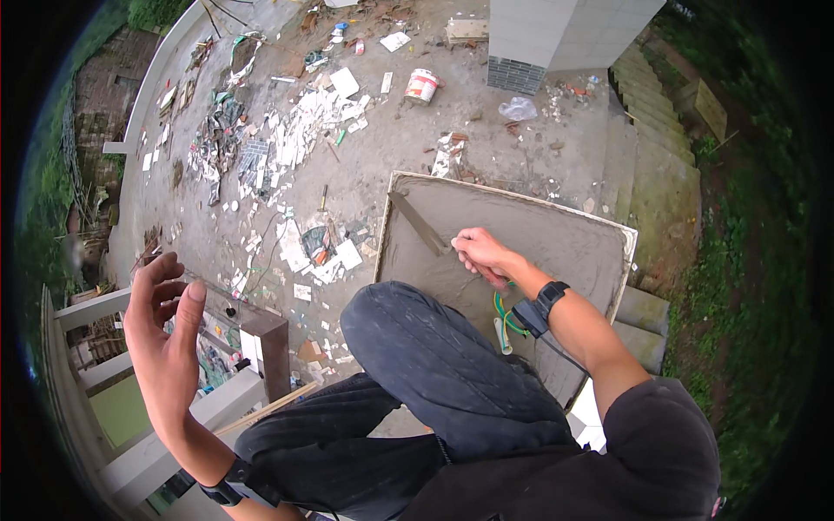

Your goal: Applying mortar to a flat surface using a trowel.

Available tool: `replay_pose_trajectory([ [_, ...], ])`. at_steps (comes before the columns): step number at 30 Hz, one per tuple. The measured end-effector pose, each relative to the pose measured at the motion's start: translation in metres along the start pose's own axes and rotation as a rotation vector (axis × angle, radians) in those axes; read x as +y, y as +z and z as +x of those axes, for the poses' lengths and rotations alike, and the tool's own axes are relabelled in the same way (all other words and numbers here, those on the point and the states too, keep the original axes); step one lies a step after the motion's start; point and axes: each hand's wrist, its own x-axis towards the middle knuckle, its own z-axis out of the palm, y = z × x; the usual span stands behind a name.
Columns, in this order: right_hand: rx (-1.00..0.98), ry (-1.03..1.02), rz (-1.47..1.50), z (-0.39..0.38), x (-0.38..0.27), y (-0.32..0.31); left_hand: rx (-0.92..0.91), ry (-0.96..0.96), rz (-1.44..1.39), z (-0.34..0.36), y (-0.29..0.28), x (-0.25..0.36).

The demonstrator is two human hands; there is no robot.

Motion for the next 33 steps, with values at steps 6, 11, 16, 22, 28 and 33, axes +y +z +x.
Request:
replay_pose_trajectory([
  [6, 0.087, -0.022, 0.058, 0.010, -0.002, 0.014, 0.000, 0.006, 0.000, -0.001, 0.002, 0.001],
  [11, 0.153, -0.048, 0.069, 0.007, -0.003, 0.016, -0.016, 0.006, 0.013, 0.002, 0.004, 0.003],
  [16, 0.208, -0.041, 0.064, 0.000, 0.001, 0.008, -0.012, 0.033, 0.009, 0.003, 0.006, 0.004],
  [22, 0.237, -0.021, 0.082, -0.027, 0.015, -0.016, -0.030, 0.059, 0.038, 0.004, 0.007, 0.005],
  [28, 0.274, -0.007, 0.099, -0.060, 0.033, -0.044, -0.040, 0.088, 0.039, 0.008, 0.009, 0.008],
  [33, 0.314, -0.020, 0.154, -0.090, 0.058, -0.064, -0.044, 0.127, 0.059, 0.012, 0.014, 0.013],
])
